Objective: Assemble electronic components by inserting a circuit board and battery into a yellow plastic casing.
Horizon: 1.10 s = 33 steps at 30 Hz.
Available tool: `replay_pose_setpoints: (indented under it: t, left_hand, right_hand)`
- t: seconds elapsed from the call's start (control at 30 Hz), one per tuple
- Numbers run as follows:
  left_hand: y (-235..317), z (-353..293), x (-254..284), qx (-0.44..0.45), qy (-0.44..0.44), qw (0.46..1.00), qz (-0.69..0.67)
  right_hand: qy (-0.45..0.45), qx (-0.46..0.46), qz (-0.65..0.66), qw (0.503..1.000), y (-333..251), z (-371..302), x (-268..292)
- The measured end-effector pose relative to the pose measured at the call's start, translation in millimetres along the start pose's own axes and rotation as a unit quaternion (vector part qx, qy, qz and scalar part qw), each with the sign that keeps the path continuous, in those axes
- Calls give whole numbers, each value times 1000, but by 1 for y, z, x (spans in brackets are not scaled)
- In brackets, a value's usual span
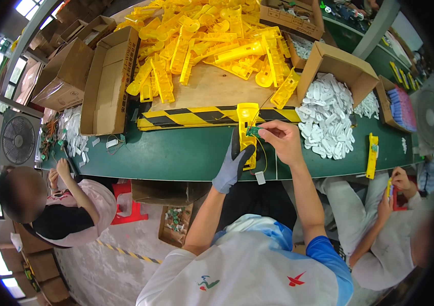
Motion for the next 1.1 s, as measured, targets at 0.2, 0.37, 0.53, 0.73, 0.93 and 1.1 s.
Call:
replay_pose_setpoints:
  t: [0.2, 0.37, 0.53, 0.73, 0.93, 1.1]
  left_hand:
    - [3, 1, -5, -7, -33, 995, 96]
    - [4, 4, -8, -17, -27, 996, 89]
    - [-1, 7, -4, -49, -50, 983, 172]
    - [10, 13, -15, 33, -8, 997, 67]
    - [0, 15, -22, -33, 104, 994, 33]
    - [-6, 12, -19, -41, 137, 990, 14]
  right_hand:
    - [28, 22, -72, 997, 3, 4, 3]
    - [43, 18, -72, 996, 0, 6, 4]
    - [50, 10, -45, 998, 5, 4, 7]
    - [89, 1, -47, 995, 11, 0, 3]
    - [126, -60, 103, 985, 29, 0, -15]
    - [121, -75, 59, 988, 30, -3, -21]
Point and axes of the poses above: each hand's wrist, its own z-axis towards the middle knuckle, its own x-axis out of the back of the hand, y = z × x, the point moved 3 cm from there along z, towards the middle knuckle, and after that the axes turned 8 degrees about -x, right-handed, at the moved point
